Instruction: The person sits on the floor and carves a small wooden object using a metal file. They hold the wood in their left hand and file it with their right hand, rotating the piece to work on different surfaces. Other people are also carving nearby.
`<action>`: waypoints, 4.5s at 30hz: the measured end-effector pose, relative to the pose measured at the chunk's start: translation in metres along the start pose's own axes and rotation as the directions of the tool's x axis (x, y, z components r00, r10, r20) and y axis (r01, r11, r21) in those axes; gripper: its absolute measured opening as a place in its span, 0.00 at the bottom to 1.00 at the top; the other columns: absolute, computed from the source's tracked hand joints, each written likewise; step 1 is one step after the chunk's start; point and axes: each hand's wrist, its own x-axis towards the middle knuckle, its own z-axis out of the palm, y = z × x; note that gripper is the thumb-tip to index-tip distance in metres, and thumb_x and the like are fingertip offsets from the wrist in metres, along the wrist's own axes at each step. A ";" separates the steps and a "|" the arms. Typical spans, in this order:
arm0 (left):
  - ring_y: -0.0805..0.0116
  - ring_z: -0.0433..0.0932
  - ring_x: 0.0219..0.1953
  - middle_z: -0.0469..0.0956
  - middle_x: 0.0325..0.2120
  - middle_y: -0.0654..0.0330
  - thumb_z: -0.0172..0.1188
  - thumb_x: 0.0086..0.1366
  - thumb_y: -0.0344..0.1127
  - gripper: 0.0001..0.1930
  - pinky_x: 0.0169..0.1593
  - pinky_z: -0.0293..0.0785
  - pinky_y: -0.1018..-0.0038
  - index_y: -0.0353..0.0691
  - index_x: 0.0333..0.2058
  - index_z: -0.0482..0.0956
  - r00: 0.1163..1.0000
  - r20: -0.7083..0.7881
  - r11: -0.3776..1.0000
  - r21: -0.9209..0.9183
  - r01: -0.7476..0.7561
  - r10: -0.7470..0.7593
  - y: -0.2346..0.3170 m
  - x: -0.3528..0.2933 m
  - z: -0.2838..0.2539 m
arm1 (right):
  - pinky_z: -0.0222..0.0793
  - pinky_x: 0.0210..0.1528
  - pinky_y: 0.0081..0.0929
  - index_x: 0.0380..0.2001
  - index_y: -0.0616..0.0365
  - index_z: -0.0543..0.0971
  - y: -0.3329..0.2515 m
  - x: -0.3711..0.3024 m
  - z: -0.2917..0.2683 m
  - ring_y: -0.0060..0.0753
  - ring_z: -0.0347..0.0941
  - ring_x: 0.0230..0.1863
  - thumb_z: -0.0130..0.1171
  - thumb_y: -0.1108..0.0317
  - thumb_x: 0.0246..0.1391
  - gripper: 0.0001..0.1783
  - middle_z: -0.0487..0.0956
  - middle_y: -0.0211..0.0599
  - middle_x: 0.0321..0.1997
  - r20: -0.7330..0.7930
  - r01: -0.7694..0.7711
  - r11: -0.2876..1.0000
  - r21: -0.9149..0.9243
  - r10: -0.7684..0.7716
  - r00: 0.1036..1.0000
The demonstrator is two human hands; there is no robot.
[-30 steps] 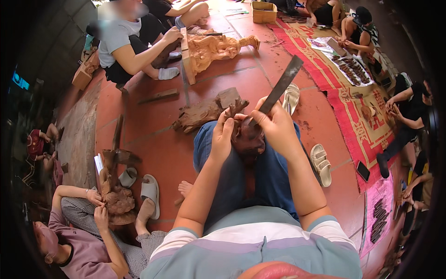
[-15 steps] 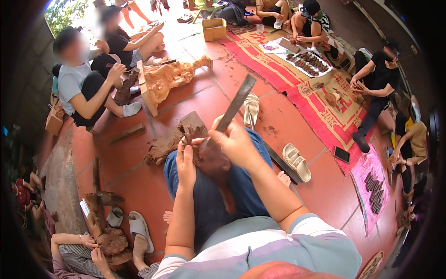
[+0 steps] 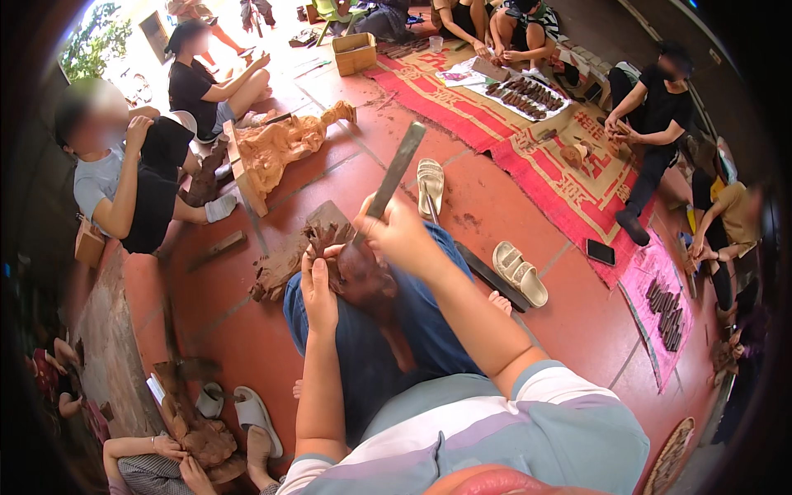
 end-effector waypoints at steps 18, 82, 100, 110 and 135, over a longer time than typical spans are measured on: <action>0.71 0.73 0.46 0.74 0.46 0.54 0.39 0.74 0.38 0.18 0.51 0.70 0.74 0.33 0.55 0.64 0.999 -0.032 1.000 0.007 -0.024 0.025 -0.005 -0.003 -0.001 | 0.70 0.35 0.23 0.33 0.60 0.73 -0.003 0.003 0.005 0.19 0.72 0.30 0.59 0.72 0.54 0.06 0.76 0.29 0.27 0.108 0.202 0.968 -0.150 -0.187 0.976; 0.68 0.75 0.46 0.74 0.46 0.53 0.39 0.73 0.36 0.17 0.51 0.72 0.73 0.34 0.54 0.65 1.000 -0.019 1.000 -0.014 -0.001 0.001 -0.002 0.000 0.002 | 0.71 0.31 0.18 0.35 0.55 0.70 0.024 0.028 -0.027 0.20 0.75 0.34 0.63 0.65 0.54 0.12 0.75 0.28 0.30 0.350 -0.249 0.906 0.342 0.123 0.929; 0.69 0.74 0.45 0.74 0.46 0.54 0.39 0.73 0.35 0.16 0.52 0.71 0.74 0.35 0.54 0.64 0.999 -0.029 1.000 -0.008 0.016 -0.017 0.001 0.002 0.006 | 0.70 0.27 0.17 0.34 0.56 0.72 0.025 0.038 -0.027 0.18 0.75 0.30 0.61 0.66 0.54 0.10 0.76 0.27 0.30 0.456 -0.287 0.904 0.317 0.120 0.882; 0.72 0.73 0.47 0.75 0.46 0.57 0.43 0.73 0.36 0.16 0.52 0.69 0.75 0.36 0.55 0.67 1.000 0.018 0.993 0.114 -0.007 0.005 0.005 -0.005 -0.001 | 0.80 0.33 0.30 0.38 0.58 0.66 0.050 0.018 -0.061 0.37 0.81 0.34 0.57 0.72 0.57 0.10 0.77 0.39 0.33 -0.087 -0.125 0.903 0.412 0.175 0.981; 0.68 0.73 0.49 0.75 0.48 0.55 0.50 0.68 0.41 0.19 0.55 0.68 0.72 0.41 0.55 0.69 0.631 -0.007 0.628 0.094 0.773 -0.776 0.099 -0.084 -0.168 | 0.81 0.44 0.30 0.44 0.61 0.69 0.092 -0.133 -0.212 0.35 0.78 0.40 0.50 0.78 0.59 0.10 0.76 0.44 0.44 -0.611 0.240 0.839 0.489 0.132 0.781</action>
